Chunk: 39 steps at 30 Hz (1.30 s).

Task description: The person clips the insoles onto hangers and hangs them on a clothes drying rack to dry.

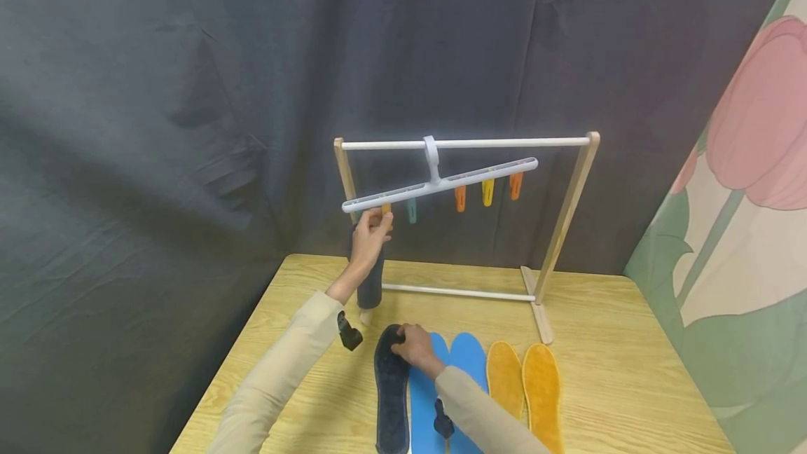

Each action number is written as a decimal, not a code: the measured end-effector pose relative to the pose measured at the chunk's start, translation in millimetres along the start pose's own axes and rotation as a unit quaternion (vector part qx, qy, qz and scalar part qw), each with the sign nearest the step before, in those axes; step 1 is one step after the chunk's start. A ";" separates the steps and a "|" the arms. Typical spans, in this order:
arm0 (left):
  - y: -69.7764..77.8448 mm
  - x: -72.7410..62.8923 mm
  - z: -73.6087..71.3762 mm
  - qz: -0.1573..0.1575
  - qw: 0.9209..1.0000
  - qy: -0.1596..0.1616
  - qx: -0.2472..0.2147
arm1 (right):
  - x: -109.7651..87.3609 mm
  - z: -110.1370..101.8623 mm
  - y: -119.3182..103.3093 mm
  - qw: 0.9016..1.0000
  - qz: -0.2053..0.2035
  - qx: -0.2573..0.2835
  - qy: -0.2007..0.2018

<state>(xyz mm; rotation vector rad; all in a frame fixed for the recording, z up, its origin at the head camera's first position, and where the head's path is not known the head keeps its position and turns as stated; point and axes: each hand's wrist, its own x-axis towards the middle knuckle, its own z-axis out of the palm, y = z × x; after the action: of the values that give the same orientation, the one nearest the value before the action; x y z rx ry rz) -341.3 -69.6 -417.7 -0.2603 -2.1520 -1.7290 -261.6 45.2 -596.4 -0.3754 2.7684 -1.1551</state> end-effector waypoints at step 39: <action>6.5 11.3 3.8 0.023 0.999 0.026 0.013 | 5.3 12.2 11.8 0.997 0.009 0.036 0.071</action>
<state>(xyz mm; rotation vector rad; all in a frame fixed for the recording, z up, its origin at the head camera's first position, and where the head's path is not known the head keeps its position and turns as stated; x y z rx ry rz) -349.9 -65.3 -408.0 -0.2524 -2.1130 -1.6642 -266.4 43.4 -613.4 -0.2696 2.8325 -1.3227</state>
